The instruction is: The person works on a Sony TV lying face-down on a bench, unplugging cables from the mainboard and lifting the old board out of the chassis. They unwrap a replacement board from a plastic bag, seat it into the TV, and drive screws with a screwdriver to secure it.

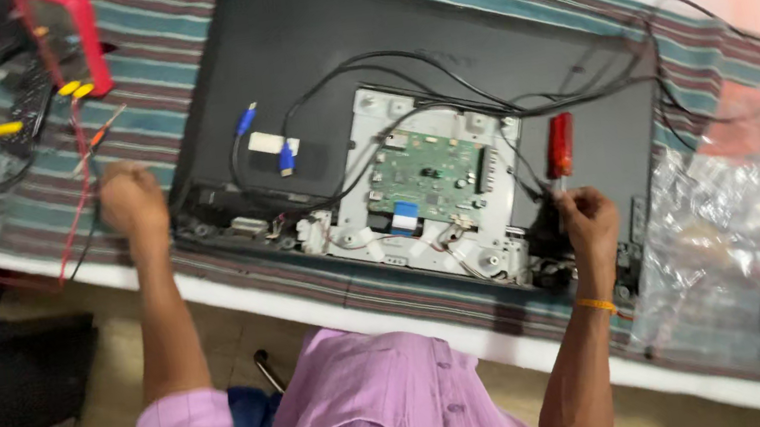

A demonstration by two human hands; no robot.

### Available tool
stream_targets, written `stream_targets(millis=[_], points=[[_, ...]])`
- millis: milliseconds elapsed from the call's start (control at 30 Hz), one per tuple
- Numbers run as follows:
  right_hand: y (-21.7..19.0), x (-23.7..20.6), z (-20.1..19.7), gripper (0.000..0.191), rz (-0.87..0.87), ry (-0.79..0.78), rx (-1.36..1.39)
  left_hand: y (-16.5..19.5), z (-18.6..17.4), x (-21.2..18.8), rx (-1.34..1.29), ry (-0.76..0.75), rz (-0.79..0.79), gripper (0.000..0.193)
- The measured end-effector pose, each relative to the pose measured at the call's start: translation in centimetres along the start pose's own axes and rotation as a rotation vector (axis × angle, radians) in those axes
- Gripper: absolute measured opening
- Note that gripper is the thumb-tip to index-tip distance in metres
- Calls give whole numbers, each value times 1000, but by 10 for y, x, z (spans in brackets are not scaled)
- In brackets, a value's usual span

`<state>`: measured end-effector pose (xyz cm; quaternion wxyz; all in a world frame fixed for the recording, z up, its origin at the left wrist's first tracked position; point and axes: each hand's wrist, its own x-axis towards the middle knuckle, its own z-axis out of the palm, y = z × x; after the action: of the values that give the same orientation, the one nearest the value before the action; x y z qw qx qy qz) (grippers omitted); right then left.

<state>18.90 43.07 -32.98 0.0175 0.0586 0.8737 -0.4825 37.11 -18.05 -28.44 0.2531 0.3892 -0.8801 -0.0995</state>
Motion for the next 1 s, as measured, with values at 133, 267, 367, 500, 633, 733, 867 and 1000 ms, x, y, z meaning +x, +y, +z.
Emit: stream_targets(millis=[133, 267, 367, 500, 633, 733, 867, 1000], points=[[-12, -33, -9, 13, 148, -157, 734, 38, -15, -20, -966, -165, -215, 10], [-55, -67, -10, 11, -73, -149, 1021, 116, -20, -85, -1302, -464, -197, 12], [-93, -91, 4, 11, -141, -29, 995, 175, -8, -136, -1451, -747, -295, 15], [-125, -127, 33, 13, -193, 32, 861, 222, 16, -196, -1703, -1112, -539, 22], [-137, -154, 44, 15, -202, 3, 632, 232, 37, -225, -1853, -1295, -659, 27], [-139, -157, 42, 16, -183, -14, 518, 232, 44, -230, -1888, -1335, -714, 28], [-139, -153, 43, 16, -180, -30, 633, 233, 43, -228, -1886, -1352, -710, 28], [-138, -153, 47, 17, -140, -32, 620, 233, 41, -227, -1880, -1381, -692, 28]])
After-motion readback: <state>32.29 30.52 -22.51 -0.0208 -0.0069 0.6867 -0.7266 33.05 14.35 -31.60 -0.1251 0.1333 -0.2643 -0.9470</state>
